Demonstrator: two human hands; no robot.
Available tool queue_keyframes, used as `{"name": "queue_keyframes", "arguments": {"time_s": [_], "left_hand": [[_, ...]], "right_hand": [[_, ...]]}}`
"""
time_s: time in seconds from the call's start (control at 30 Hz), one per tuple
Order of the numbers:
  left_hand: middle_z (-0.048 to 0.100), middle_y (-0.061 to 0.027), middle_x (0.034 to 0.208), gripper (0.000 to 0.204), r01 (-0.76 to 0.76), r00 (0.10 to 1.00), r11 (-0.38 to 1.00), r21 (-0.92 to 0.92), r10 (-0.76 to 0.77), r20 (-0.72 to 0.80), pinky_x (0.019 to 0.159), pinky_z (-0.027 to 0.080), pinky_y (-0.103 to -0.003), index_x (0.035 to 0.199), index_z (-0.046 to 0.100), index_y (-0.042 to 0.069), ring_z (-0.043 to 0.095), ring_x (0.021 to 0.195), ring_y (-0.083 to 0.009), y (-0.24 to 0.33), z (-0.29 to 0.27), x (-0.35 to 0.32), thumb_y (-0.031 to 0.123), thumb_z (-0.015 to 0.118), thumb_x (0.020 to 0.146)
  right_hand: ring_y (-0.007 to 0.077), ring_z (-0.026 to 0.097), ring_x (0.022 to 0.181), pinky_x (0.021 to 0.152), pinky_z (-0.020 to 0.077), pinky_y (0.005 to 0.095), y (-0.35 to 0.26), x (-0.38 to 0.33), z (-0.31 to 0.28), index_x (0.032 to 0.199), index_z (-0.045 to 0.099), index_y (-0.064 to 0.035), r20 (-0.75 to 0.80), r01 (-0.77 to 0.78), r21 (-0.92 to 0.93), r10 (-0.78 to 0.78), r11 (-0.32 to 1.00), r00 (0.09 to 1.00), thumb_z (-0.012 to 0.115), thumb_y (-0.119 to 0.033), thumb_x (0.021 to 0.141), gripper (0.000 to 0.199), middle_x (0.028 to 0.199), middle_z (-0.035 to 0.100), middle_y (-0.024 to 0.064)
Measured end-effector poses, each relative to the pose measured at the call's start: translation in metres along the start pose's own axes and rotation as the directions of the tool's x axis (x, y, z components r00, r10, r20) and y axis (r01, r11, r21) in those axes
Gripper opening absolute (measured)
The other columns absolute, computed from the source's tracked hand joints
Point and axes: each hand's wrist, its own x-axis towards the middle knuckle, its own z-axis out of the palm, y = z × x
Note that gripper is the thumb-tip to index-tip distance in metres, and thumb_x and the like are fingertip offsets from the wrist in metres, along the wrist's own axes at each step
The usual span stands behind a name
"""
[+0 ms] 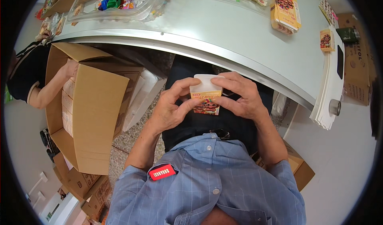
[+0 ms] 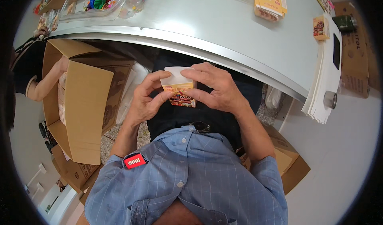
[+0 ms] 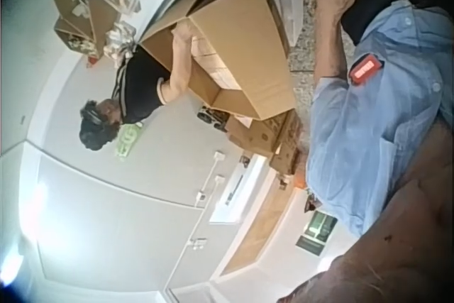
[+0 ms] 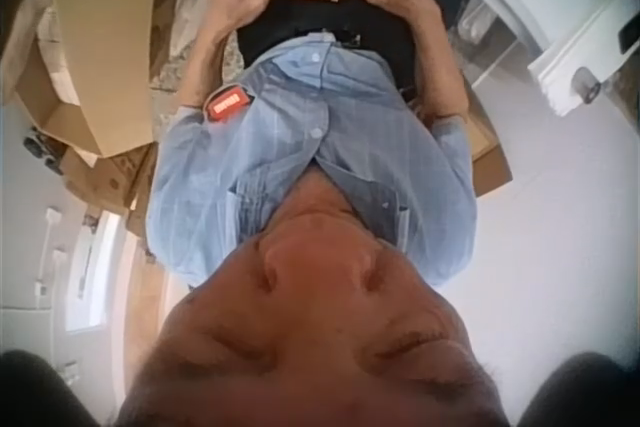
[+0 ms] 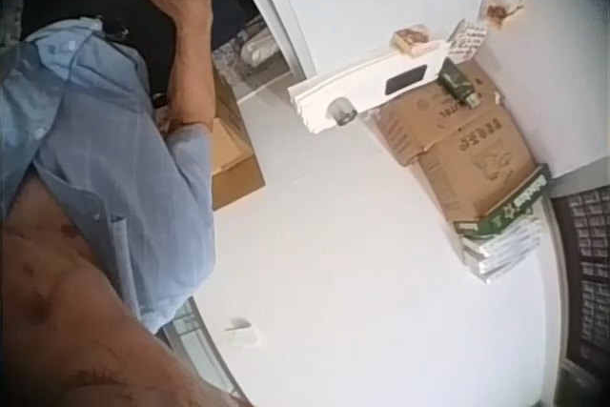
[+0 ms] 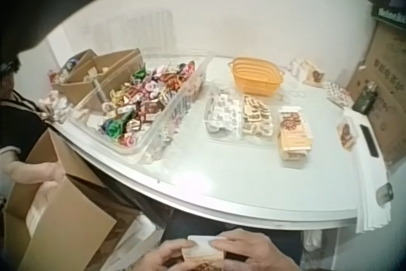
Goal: Packaging various small snack products and packets into cardboard boxes at a factory workstation.
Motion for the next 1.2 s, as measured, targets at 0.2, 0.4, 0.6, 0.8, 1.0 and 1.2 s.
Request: {"name": "queue_keyframes", "arguments": {"time_s": [0.2,0.4,0.6,0.8,1.0,1.2], "left_hand": [[0.069,-0.0151,0.112,0.047,-0.076,0.981,0.955,-0.286,0.020,-0.193,0.087,0.055,-0.028,0.134,0.049,0.000,0.067,0.103,-0.0172,-0.017,0.011,0.004,0.000,0.070,0.092],[0.070,-0.0155,0.112,0.043,-0.191,0.887,0.909,-0.371,-0.002,-0.462,0.086,0.056,-0.027,0.134,0.055,-0.004,0.066,0.100,-0.0155,-0.023,0.033,0.022,-0.004,0.067,0.092],[0.070,-0.0116,0.110,0.050,-0.236,0.874,0.932,-0.277,0.079,-0.479,0.081,0.054,-0.023,0.141,0.053,-0.003,0.065,0.093,-0.0109,0.003,0.045,0.052,-0.003,0.067,0.093],[0.069,-0.0082,0.107,0.049,-0.315,0.857,0.949,-0.008,0.281,-0.433,0.072,0.053,-0.022,0.138,0.057,-0.001,0.061,0.081,-0.0084,0.025,0.003,0.111,-0.001,0.070,0.090],[0.068,-0.0100,0.110,0.045,-0.421,0.805,0.898,0.129,0.435,-0.403,0.073,0.054,-0.025,0.134,0.061,0.002,0.063,0.085,-0.0112,0.003,-0.029,0.174,0.001,0.070,0.090],[0.069,-0.0148,0.114,0.053,-0.305,0.884,0.934,0.188,0.351,-0.309,0.073,0.055,-0.029,0.135,0.059,0.003,0.067,0.093,-0.0170,0.000,-0.021,0.177,-0.002,0.073,0.084]], "right_hand": [[0.0207,0.068,0.095,0.085,0.0536,0.0299,0.011,-0.011,0.029,0.120,0.067,0.0027,-0.293,-0.067,0.093,0.092,0.993,0.952,0.078,-0.002,0.083,0.039,0.107,0.070,0.0149],[0.0175,0.064,0.104,0.090,0.0515,0.0284,0.007,-0.001,0.065,0.139,0.051,0.0075,-0.445,-0.082,0.163,0.147,0.983,0.883,0.062,0.001,0.096,0.045,0.121,0.064,0.0146],[0.0161,0.062,0.107,0.093,0.0490,0.0274,0.009,0.026,0.045,0.142,0.048,0.0072,-0.551,-0.035,-0.031,0.012,0.999,0.834,0.058,0.000,0.098,0.045,0.124,0.063,0.0144],[0.0247,0.064,0.107,0.095,0.0509,0.0335,-0.001,0.063,-0.016,0.139,0.054,0.0005,-0.477,-0.007,-0.262,-0.123,0.965,0.870,0.065,0.002,0.090,0.051,0.125,0.062,0.0174],[0.0217,0.065,0.103,0.091,0.0525,0.0318,-0.001,0.127,-0.123,0.126,0.063,-0.0013,-0.448,-0.162,-0.450,-0.064,0.878,0.892,0.066,-0.005,0.092,0.035,0.113,0.068,0.0137],[0.0271,0.065,0.110,0.094,0.0521,0.0350,0.073,0.230,-0.229,0.132,0.059,-0.0011,-0.372,-0.233,-0.531,0.023,0.815,0.928,0.061,-0.016,0.097,0.039,0.122,0.065,0.0187]]}}
